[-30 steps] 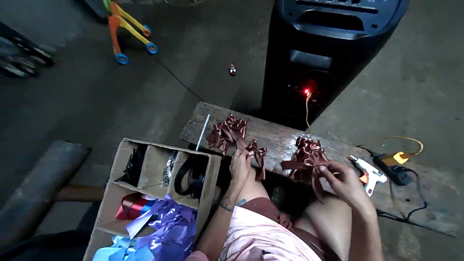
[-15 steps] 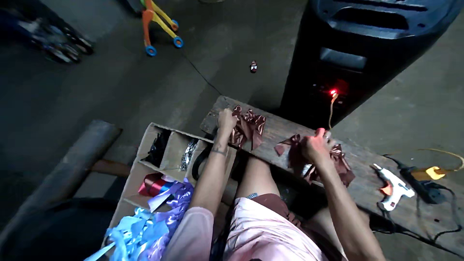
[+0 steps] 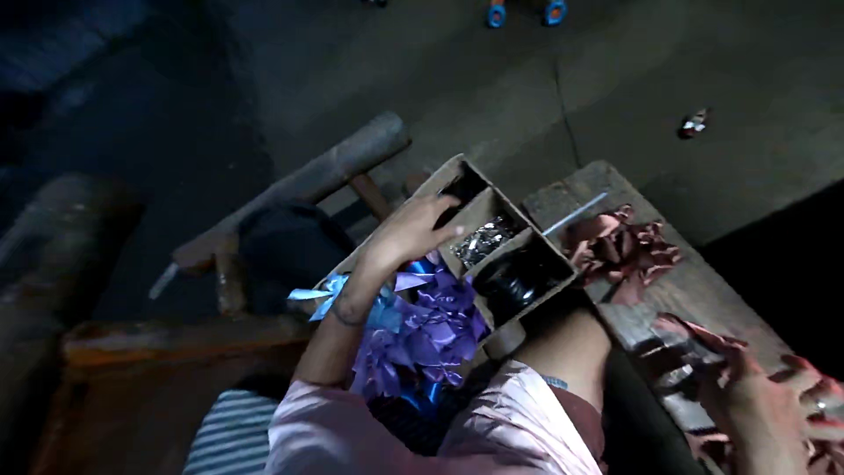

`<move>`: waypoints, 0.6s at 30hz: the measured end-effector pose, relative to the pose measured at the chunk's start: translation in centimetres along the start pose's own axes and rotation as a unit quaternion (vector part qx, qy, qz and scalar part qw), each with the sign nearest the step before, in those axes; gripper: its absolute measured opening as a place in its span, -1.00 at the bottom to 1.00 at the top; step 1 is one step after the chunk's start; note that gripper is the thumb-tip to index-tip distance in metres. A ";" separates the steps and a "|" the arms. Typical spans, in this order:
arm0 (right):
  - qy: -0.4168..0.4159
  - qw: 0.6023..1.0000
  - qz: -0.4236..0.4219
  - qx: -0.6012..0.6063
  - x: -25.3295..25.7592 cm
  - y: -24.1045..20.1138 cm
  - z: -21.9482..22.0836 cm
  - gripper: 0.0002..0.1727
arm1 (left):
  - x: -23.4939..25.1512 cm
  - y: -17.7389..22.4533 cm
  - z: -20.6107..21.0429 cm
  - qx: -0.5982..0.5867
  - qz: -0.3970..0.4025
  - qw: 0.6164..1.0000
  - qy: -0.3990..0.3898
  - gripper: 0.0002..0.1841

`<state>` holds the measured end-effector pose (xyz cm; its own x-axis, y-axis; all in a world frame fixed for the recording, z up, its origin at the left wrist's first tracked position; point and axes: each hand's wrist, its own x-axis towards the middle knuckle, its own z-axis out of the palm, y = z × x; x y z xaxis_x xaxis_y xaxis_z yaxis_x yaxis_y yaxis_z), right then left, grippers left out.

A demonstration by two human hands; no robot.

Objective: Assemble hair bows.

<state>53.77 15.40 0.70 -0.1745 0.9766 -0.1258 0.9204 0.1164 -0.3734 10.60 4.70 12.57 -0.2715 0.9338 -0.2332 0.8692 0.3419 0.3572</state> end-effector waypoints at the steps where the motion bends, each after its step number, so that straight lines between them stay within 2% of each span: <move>1: -0.006 1.000 -0.016 -0.003 0.1 -1.0 0.3 -0.40 | -1.8 -2.0 0.9 -0.006 -0.045 0.999 0.007 -0.45; 2: -0.012 0.999 -0.039 -0.004 0.2 -1.9 0.5 -0.41 | -3.4 -3.9 2.6 -0.027 -0.074 0.997 0.017 -0.42; 4: -0.032 0.995 -0.092 -0.003 0.3 -4.0 0.6 -0.44 | -6.2 -6.1 8.0 -0.107 -0.100 0.988 0.037 -0.17; 6: -0.045 0.990 -0.137 -0.006 0.3 -6.2 0.9 -0.47 | -8.1 -5.4 14.1 -0.147 -0.111 0.982 0.039 0.10; 7: -0.051 0.987 -0.152 -0.009 0.3 -7.2 1.1 -0.47 | -9.0 -4.0 16.3 -0.147 -0.113 0.982 0.018 0.08; 8: -0.053 0.984 -0.168 -0.012 0.4 -8.1 1.3 -0.48 | -9.9 -2.5 17.8 -0.139 -0.113 0.984 0.000 -0.04; 10: -0.053 0.982 -0.182 -0.020 0.5 -9.4 1.8 -0.49 | -10.9 -0.4 19.9 -0.122 -0.106 0.985 0.054 -0.33; 12: -0.064 0.980 -0.188 -0.027 0.6 -10.1 2.1 -0.49 | -11.2 0.1 21.1 -0.114 -0.092 0.982 0.117 -0.49; 18: -0.089 0.979 -0.181 -0.026 0.1 -10.4 2.4 -0.50 | -11.2 -0.5 21.8 -0.126 -0.046 0.979 0.151 -0.60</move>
<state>43.31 13.83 2.34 -0.5463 0.8235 -0.1532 0.8026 0.4622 -0.3771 22.24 -8.28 -4.72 -0.4861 0.8738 -0.0104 0.7166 0.4054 0.5676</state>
